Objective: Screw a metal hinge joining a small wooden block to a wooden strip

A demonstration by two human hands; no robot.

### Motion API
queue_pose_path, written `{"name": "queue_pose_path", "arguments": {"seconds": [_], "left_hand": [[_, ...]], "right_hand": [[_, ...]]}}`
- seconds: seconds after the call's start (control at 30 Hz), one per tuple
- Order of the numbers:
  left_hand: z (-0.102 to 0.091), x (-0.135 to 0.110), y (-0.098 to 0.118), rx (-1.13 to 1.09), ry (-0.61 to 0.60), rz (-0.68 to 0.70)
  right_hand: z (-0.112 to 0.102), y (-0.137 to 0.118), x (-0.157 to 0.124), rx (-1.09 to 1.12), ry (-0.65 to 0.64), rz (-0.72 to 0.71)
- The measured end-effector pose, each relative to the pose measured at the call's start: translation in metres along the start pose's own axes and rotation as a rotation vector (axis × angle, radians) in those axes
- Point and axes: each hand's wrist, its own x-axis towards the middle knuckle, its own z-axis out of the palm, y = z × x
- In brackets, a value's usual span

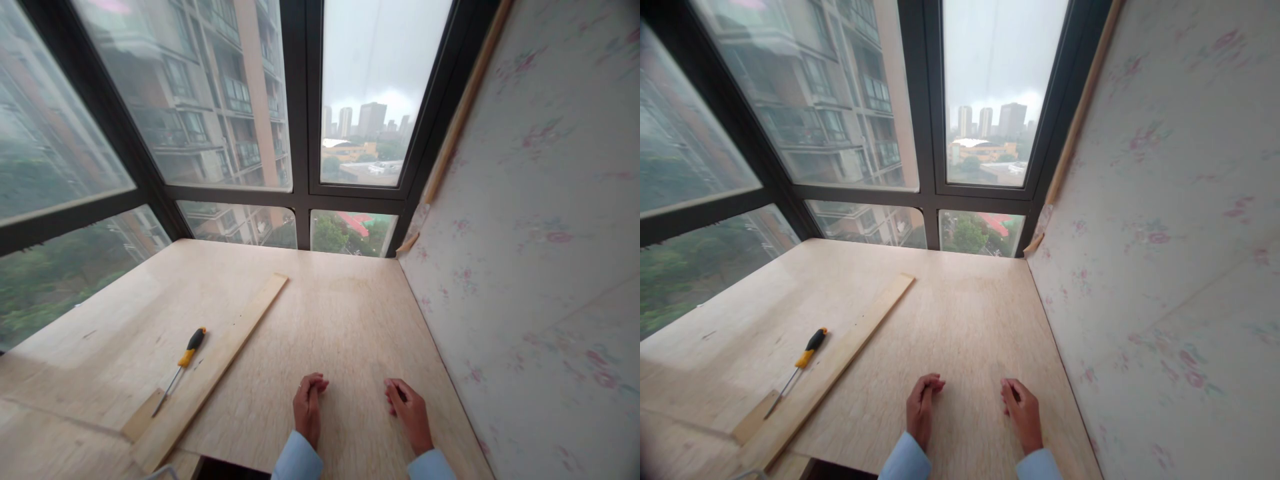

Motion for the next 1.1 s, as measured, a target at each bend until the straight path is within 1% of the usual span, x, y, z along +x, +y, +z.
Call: {"name": "queue_pose_path", "arguments": {"seconds": [0.1, 0.3, 0.53, 0.87, 1.1], "left_hand": [[0.002, 0.0, -0.004, -0.013, -0.035, -0.043], [0.001, 0.0, -0.012, 0.095, -0.141, 0.063], [-0.003, 0.001, -0.016, 0.091, -0.209, 0.13], [-0.004, 0.003, -0.018, 0.101, -0.227, 0.168], [-0.005, 0.004, -0.017, 0.141, -0.231, 0.207]], "right_hand": [[0.0, 0.003, 0.001, -0.021, -0.001, -0.012], [0.002, 0.008, 0.002, -0.051, 0.015, -0.041], [0.004, 0.007, -0.002, -0.089, 0.036, -0.061], [0.005, 0.013, -0.003, -0.096, 0.057, -0.073], [0.006, 0.016, 0.0, -0.032, 0.103, -0.051]]}}
